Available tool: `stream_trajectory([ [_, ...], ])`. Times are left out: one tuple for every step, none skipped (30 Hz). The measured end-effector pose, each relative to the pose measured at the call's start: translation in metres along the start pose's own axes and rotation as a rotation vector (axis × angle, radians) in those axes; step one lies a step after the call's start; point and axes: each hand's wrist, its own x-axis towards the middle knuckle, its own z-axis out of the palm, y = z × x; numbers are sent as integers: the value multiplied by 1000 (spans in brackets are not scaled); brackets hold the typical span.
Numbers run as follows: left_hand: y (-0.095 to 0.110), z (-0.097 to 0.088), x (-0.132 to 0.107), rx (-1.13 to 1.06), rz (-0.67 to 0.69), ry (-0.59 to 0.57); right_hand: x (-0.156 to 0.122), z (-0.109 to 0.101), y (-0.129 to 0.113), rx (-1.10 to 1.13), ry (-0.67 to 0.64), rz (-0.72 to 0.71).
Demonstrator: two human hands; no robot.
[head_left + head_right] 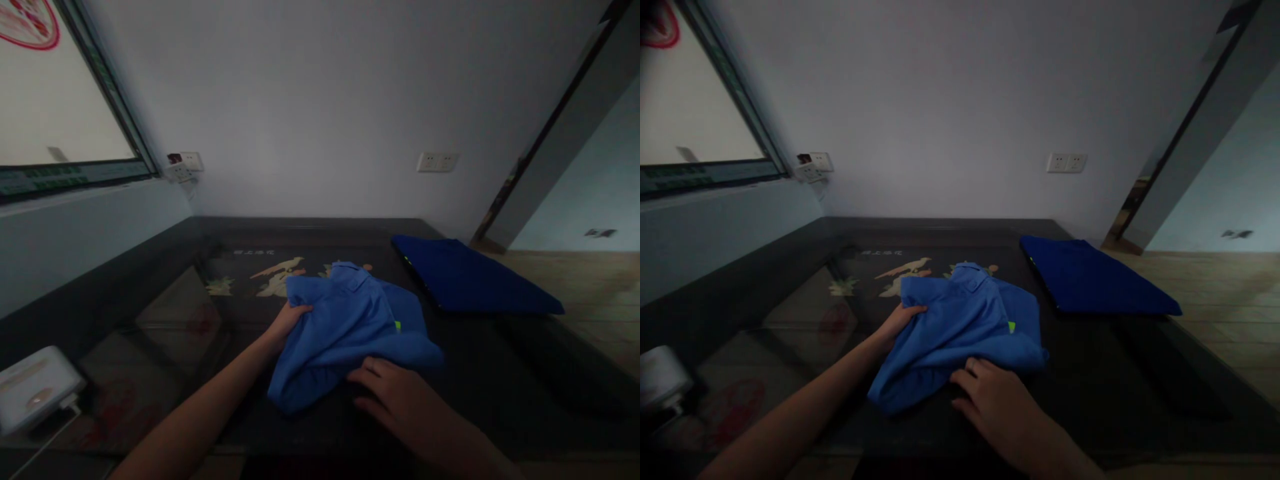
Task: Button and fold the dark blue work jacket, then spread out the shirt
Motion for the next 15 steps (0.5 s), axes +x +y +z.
stream_trajectory([
  [-1,1,1,-13,-2,36,-1,4,5,-23,20,38],
  [-1,2,2,-15,7,67,0,8,10,-44,33,60],
  [-1,3,2,-4,32,91,4,12,16,-69,44,71],
  [0,3,2,13,62,115,9,16,20,-98,58,76],
  [2,3,2,37,100,138,15,21,25,-130,77,76],
  [4,3,2,69,144,162,23,25,28,-165,99,73],
  [6,2,2,113,193,185,32,28,31,-201,122,68],
  [9,1,1,170,245,200,41,31,34,-237,147,64],
  [12,0,1,243,297,204,50,34,37,-270,171,63],
  [15,-1,0,330,352,192,60,35,39,-298,192,63],
  [18,-2,-1,423,416,166,69,37,41,-319,212,62],
  [21,-3,-2,515,485,128,79,38,44,-332,230,59],
  [23,-3,-3,598,558,83,89,38,46,-337,247,56],
  [24,-3,-5,664,628,33,99,39,49,-334,265,59],
  [25,-2,-7,713,689,-17,109,39,52,-325,282,65],
])
